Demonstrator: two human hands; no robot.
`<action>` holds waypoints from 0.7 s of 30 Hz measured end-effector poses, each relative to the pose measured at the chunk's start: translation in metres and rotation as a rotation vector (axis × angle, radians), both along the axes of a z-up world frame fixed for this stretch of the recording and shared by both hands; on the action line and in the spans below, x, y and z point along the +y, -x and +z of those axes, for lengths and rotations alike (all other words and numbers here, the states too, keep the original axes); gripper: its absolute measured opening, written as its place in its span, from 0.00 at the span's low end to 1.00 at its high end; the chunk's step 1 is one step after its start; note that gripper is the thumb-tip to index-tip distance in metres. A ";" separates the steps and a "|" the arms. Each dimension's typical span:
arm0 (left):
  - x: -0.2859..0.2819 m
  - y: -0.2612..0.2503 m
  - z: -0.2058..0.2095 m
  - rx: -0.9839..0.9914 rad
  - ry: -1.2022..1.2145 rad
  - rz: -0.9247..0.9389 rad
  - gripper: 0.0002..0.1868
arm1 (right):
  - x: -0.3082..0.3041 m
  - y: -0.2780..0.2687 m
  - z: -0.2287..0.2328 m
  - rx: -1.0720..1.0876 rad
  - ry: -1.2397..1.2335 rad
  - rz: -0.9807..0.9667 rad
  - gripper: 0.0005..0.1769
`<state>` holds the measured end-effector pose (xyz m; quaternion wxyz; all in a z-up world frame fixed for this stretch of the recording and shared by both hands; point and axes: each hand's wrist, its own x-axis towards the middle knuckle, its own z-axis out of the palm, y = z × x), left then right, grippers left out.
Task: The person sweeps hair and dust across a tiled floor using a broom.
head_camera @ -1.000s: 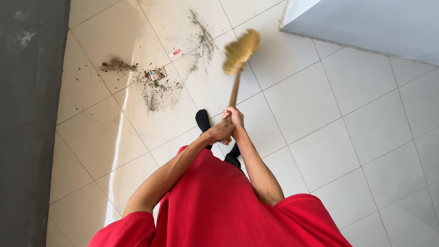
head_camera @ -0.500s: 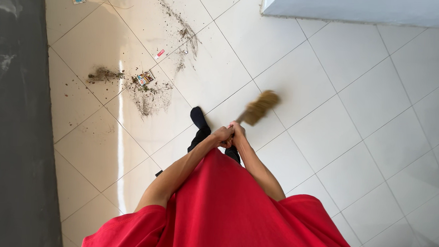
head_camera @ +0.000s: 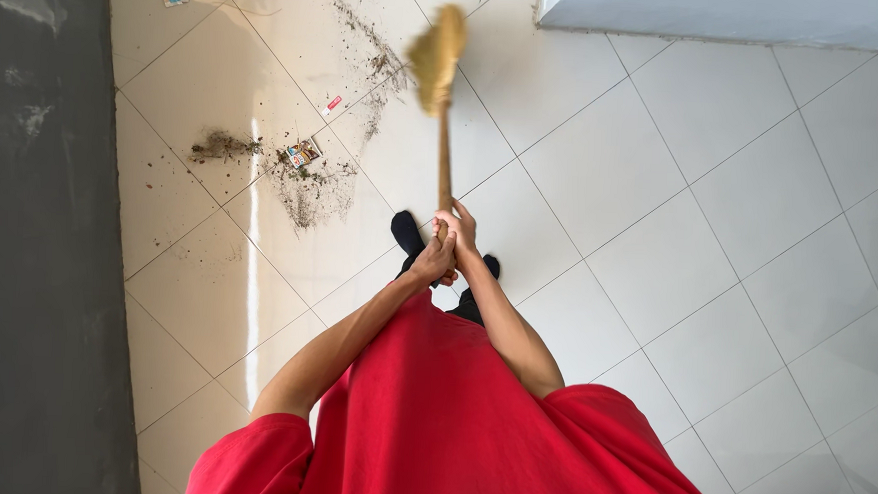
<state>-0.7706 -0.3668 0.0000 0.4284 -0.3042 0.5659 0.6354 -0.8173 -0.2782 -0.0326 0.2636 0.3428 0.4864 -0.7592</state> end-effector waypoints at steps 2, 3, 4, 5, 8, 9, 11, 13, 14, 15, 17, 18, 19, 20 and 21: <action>0.001 0.003 -0.003 0.014 0.028 -0.083 0.38 | 0.002 -0.006 0.011 -0.003 -0.115 -0.120 0.33; 0.001 0.004 -0.004 0.019 0.042 -0.126 0.42 | 0.004 -0.010 0.014 -0.031 -0.142 -0.193 0.35; 0.002 0.007 -0.005 0.037 0.054 -0.185 0.42 | 0.006 -0.013 0.015 -0.057 -0.170 -0.267 0.37; 0.002 0.010 -0.006 0.056 0.066 -0.244 0.42 | 0.009 -0.016 0.015 -0.084 -0.197 -0.341 0.40; 0.004 0.016 -0.014 0.075 0.124 -0.408 0.43 | 0.020 -0.027 0.012 -0.106 -0.280 -0.458 0.39; 0.006 0.018 -0.019 0.075 0.146 -0.462 0.44 | 0.022 -0.027 0.010 -0.149 -0.260 -0.450 0.37; 0.006 0.024 -0.033 0.129 0.148 -0.506 0.37 | 0.027 -0.026 0.004 -0.237 -0.220 -0.440 0.32; 0.007 0.026 -0.047 0.267 0.193 -0.635 0.26 | 0.030 -0.021 -0.005 -0.401 -0.213 -0.468 0.24; 0.010 0.025 -0.052 0.381 0.245 -0.761 0.25 | 0.030 -0.020 -0.009 -0.485 -0.208 -0.484 0.20; 0.012 0.024 -0.054 0.479 0.292 -0.867 0.24 | 0.032 -0.023 -0.013 -0.481 -0.074 -0.404 0.16; 0.017 0.021 -0.058 0.226 0.178 -0.698 0.22 | 0.034 -0.024 -0.021 -0.453 0.193 -0.243 0.11; 0.022 0.017 -0.057 0.083 0.128 -0.572 0.22 | 0.034 -0.024 -0.026 -0.442 0.218 -0.095 0.11; 0.021 0.016 -0.057 -0.042 0.044 -0.478 0.21 | 0.033 -0.023 -0.029 -0.427 0.244 0.050 0.14; 0.019 0.013 -0.056 -0.164 -0.023 -0.372 0.20 | 0.033 -0.026 -0.031 -0.413 0.270 0.194 0.17; 0.016 0.011 -0.054 -0.267 -0.076 -0.281 0.20 | 0.030 -0.025 -0.032 -0.396 0.332 0.138 0.14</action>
